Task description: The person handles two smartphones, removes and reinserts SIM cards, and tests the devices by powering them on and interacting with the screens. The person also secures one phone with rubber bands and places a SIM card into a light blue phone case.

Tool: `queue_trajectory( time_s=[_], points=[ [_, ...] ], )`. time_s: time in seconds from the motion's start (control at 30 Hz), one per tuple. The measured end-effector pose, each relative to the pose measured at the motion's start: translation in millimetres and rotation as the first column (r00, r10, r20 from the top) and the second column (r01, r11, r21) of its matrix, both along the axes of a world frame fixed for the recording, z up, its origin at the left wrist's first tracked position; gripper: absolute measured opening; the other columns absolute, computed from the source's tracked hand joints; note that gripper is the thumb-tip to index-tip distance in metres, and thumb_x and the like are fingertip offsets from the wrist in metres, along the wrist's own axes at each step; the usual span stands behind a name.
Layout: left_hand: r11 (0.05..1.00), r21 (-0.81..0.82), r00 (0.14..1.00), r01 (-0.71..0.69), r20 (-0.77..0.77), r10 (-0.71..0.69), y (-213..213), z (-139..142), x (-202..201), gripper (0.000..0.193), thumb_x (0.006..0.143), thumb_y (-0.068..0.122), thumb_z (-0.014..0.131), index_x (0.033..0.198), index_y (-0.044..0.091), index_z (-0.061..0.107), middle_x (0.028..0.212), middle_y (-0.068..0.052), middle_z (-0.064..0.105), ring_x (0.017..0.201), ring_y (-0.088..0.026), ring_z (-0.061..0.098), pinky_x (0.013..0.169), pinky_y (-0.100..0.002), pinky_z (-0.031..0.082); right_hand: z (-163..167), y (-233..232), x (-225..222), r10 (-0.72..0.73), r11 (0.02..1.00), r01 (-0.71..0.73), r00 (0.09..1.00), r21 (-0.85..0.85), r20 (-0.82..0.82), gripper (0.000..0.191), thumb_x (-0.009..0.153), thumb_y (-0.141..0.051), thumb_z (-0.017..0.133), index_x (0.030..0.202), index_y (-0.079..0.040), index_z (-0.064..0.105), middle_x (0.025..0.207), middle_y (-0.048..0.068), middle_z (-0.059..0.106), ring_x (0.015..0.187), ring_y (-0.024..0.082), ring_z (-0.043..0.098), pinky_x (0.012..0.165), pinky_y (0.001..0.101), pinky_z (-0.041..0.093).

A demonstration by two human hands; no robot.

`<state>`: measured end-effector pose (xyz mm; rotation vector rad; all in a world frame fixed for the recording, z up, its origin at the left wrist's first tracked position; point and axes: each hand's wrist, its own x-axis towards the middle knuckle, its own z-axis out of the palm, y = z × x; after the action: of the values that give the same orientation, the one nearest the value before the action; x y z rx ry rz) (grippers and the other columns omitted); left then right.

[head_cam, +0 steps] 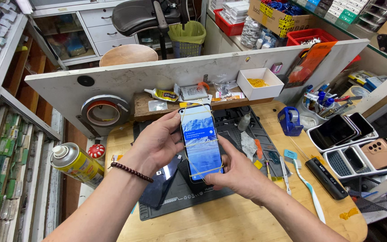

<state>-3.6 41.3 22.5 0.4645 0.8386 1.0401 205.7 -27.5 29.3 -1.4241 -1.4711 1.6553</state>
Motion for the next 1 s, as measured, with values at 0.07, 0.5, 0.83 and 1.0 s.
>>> queue_trajectory(
  time_s=[0.07, 0.5, 0.83, 1.0],
  points=[
    [1.0, -0.008, 1.0, -0.003, -0.003, 0.003, 0.5, -0.4, -0.2, 0.035, 0.103, 0.022, 0.05, 0.135, 0.012, 0.062, 0.122, -0.003, 0.07, 0.109, -0.017, 0.066, 0.097, -0.043, 0.054, 1.7, -0.1, -0.1, -0.002, 1.0, 0.002, 1.0, 0.004, 0.003, 0.109, 0.068, -0.008, 0.078, 0.16, -0.023, 0.023, 0.094, 0.006, 0.076, 0.078, 0.011, 0.07, 0.066, 0.028, 0.06],
    [0.999, -0.034, 1.0, -0.008, -0.006, 0.008, 1.9, -3.0, 2.4, 0.034, 0.104, 0.021, 0.049, 0.133, 0.012, 0.063, 0.121, -0.004, 0.07, 0.108, -0.018, 0.067, 0.096, -0.043, 0.055, -6.7, 1.6, -0.6, 0.002, 0.999, -0.001, 1.0, 0.042, -0.029, 0.106, 0.068, -0.001, 0.077, 0.16, -0.017, 0.026, 0.091, 0.004, 0.074, 0.076, 0.009, 0.068, 0.066, 0.0248, 0.056],
    [0.999, -0.054, 1.0, -0.004, -0.003, 0.004, 1.9, -2.0, 3.4, 0.036, 0.104, 0.023, 0.046, 0.135, 0.012, 0.062, 0.122, -0.005, 0.07, 0.109, -0.018, 0.067, 0.097, -0.042, 0.055, -16.4, 6.5, 4.6, 0.003, 1.0, -0.002, 0.999, 0.011, -0.054, 0.085, 0.084, -0.012, 0.07, 0.158, -0.022, 0.029, 0.095, 0.009, 0.076, 0.076, 0.014, 0.074, 0.063, 0.028, 0.061],
    [0.998, -0.061, 1.0, 0.009, -0.02, -0.01, 3.1, -6.2, 5.8, 0.035, 0.105, 0.023, 0.045, 0.134, 0.014, 0.062, 0.122, -0.005, 0.07, 0.108, -0.018, 0.067, 0.096, -0.042, 0.055, -19.0, 9.2, 8.1, -0.082, 0.995, 0.077, 0.993, -0.058, -0.081, 0.058, 0.098, -0.045, 0.044, 0.15, -0.021, 0.046, 0.098, 0.006, 0.076, 0.072, 0.017, 0.076, 0.057, 0.0285, 0.062]
  ],
)
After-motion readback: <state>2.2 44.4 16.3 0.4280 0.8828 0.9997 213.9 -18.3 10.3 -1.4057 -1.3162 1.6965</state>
